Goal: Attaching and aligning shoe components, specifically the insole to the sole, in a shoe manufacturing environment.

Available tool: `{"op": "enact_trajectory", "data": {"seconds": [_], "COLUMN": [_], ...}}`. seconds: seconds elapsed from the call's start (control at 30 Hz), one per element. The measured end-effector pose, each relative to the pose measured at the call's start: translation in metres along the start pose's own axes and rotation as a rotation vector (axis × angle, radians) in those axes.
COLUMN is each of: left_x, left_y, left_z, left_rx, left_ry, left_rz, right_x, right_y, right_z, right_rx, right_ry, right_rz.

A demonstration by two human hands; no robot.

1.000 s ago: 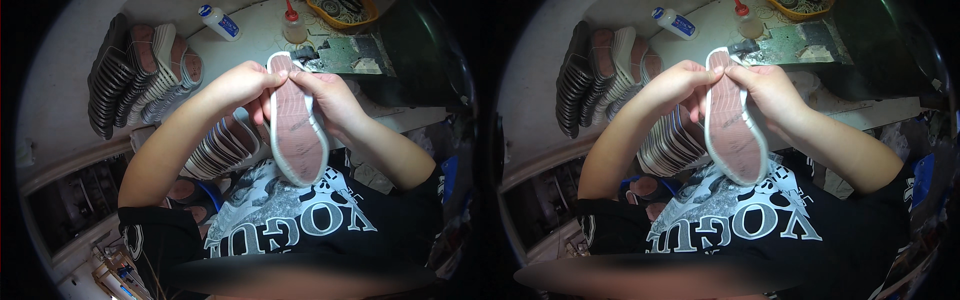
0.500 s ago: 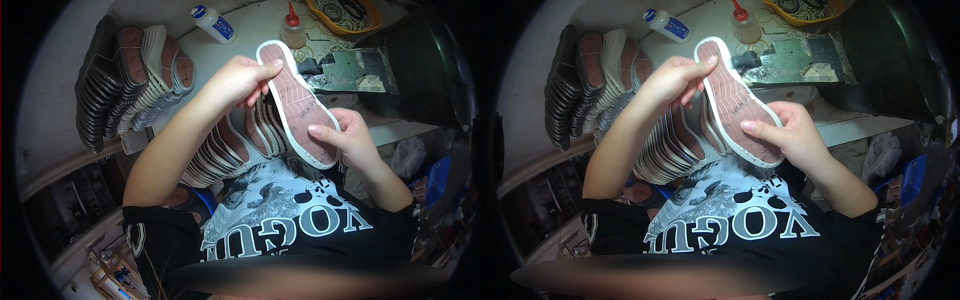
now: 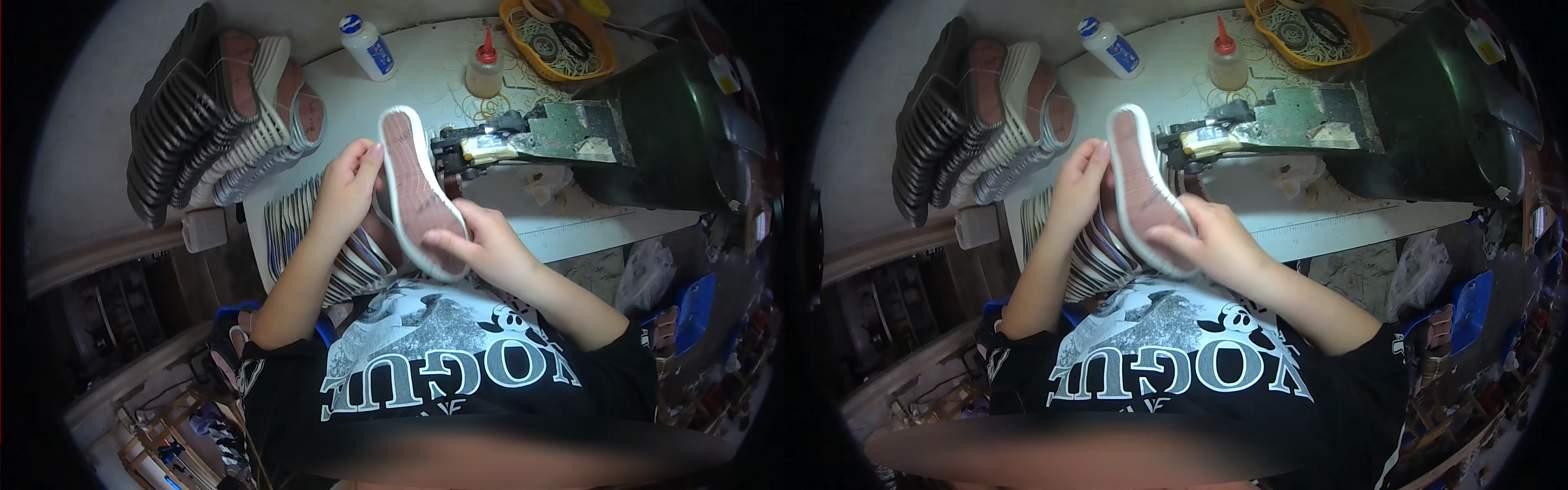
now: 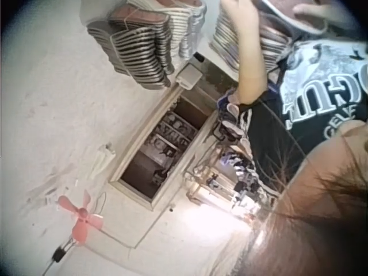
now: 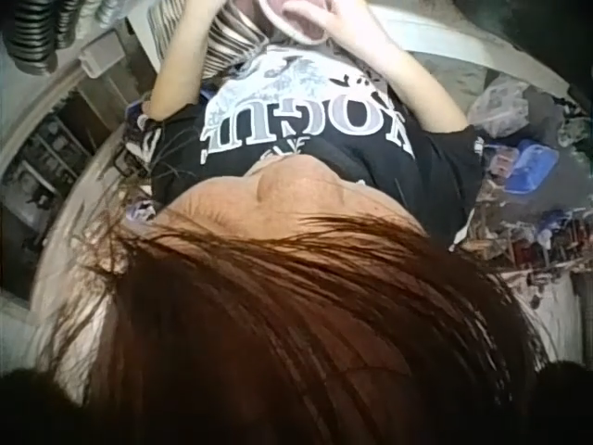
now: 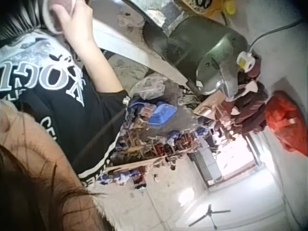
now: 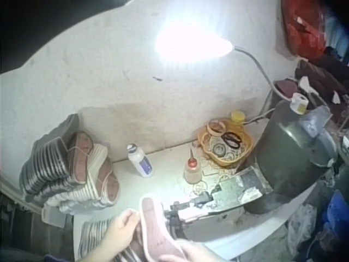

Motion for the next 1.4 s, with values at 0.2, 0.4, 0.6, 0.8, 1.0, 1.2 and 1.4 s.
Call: {"op": "enact_trajectory", "data": {"seconds": [0.2,0.4,0.6,0.8,1.0,1.2,1.4], "left_x": [-0.014,-0.003,-0.023,-0.017,0.055,0.06,0.065], "left_y": [0.047,0.054,0.068,0.046,-0.021,-0.055,-0.066], "left_z": [-0.077,-0.077,-0.087,-0.057,-0.037,-0.035,-0.027], "left_rx": [0.155,0.123,0.13,0.055,-0.128,0.114,0.203], "left_ry": [-0.207,-0.247,-0.343,-0.207,0.235,0.125,-0.051], "left_rz": [0.976,0.976,0.708,-0.325,-1.009,-0.642,-0.448], "right_x": [0.027,0.091,0.074,0.035,0.019,-0.004,-0.037], "right_y": [0.033,-0.062,-0.028,0.061,-0.003,0.02,0.06], "right_z": [-0.008,0.061,0.049,0.002,0.017,0.014,0.005], "right_rx": [-0.489,-0.226,-0.005,-0.301,-0.024,0.001,-0.152], "right_ry": [-0.031,0.111,0.189,0.346,0.469,0.47,0.121], "right_rz": [-0.656,-0.6,-0.41,-0.396,0.666,0.452,-0.194]}}
Point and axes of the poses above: each hand's wrist, its own z-axis towards the middle knuckle, its own x-axis out of the palm, y = z × x, the point moved 8 cm from there along z, towards the middle knuckle, and after that the axes turned 3 degrees about -x, right-handed, at the moved point
